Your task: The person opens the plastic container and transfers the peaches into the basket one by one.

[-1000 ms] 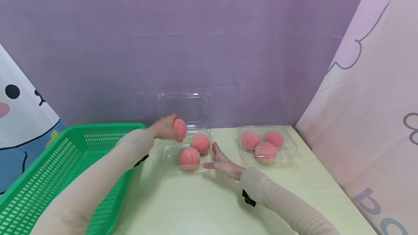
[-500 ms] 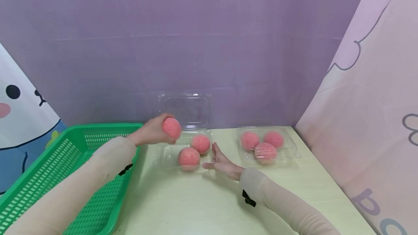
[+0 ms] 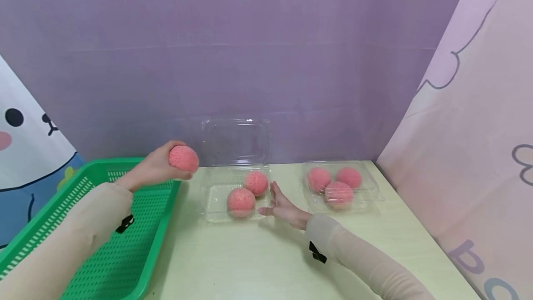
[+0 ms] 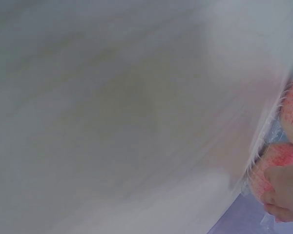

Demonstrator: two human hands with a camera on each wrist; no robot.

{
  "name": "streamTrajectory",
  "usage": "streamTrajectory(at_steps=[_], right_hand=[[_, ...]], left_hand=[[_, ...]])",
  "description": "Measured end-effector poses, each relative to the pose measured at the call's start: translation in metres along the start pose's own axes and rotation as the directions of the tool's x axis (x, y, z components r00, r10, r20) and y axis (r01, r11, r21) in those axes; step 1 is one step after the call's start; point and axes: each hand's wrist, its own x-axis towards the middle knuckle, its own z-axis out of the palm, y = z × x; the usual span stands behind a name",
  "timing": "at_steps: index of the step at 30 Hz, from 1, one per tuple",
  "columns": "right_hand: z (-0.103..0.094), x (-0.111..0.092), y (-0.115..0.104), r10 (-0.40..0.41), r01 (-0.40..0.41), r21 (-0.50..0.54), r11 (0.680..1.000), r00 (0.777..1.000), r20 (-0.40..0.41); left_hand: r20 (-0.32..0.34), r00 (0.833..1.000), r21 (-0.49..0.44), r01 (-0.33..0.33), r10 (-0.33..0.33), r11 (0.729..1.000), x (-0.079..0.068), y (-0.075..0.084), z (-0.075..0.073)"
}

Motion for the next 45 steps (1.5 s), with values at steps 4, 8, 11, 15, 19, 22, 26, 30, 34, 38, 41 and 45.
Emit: streamTrajectory(at_steps=[4, 8, 11, 15, 19, 22, 26, 30, 34, 38, 41, 45], right_hand=[[-0.001, 0.001, 0.002, -0.001, 0.001, 0.005, 1.0, 1.0, 0.002], [-0.001, 0.0, 0.004, 0.002, -0.002, 0.011, 1.0, 1.0, 0.0], [-0.002, -0.001, 0.004, 0.002, -0.002, 0.012, 1.0, 1.0, -0.007], [-0.005, -0.002, 0.004, 0.003, -0.002, 0.01, 1.0, 1.0, -0.017], [-0.005, -0.001, 0.006, 0.003, -0.002, 0.013, 1.0, 1.0, -0.022], [-0.005, -0.002, 0.008, 0.006, -0.006, 0.014, 1.0, 1.0, -0.019], [-0.003, -0.004, 0.008, 0.005, -0.004, 0.018, 1.0, 1.0, -0.017], [-0.002, -0.004, 0.006, -0.001, 0.001, 0.009, 1.0, 1.0, -0.015], [-0.005, -0.006, 0.005, -0.002, 0.002, -0.007, 1.0, 1.0, -0.013], [-0.007, -0.004, 0.007, -0.009, 0.009, -0.008, 1.0, 1.0, -0.015], [-0.008, -0.005, 0.008, -0.013, 0.012, -0.005, 1.0, 1.0, -0.019], [-0.007, -0.005, 0.009, -0.008, 0.008, 0.001, 1.0, 0.999, -0.031]], left_hand=[[-0.009, 1.0, -0.007, 0.018, -0.018, 1.0, -0.007, -0.02, -0.007], [-0.028, 0.999, -0.008, 0.035, -0.035, 0.999, -0.012, -0.041, -0.013], [-0.035, 0.998, -0.009, 0.05, -0.05, 0.999, -0.017, -0.059, -0.018], [-0.032, 0.997, 0.002, 0.069, -0.069, 0.998, -0.02, -0.081, -0.021], [-0.017, 0.997, 0.033, 0.076, -0.075, 0.997, -0.022, -0.104, -0.025], [0.009, 0.997, 0.056, 0.072, -0.073, 0.996, -0.023, -0.122, -0.025], [0.053, 0.993, 0.076, 0.103, -0.107, 0.992, -0.025, -0.146, -0.025], [0.082, 0.984, 0.078, 0.151, -0.157, 0.985, -0.028, -0.164, -0.027], [0.095, 0.982, 0.114, 0.152, -0.163, 0.982, -0.028, -0.173, -0.027], [0.099, 0.981, 0.132, 0.151, -0.164, 0.98, -0.029, -0.178, -0.022], [0.111, 0.98, 0.125, 0.153, -0.167, 0.98, -0.029, -0.181, -0.019], [0.115, 0.978, 0.112, 0.158, -0.171, 0.981, -0.029, -0.184, -0.015]])
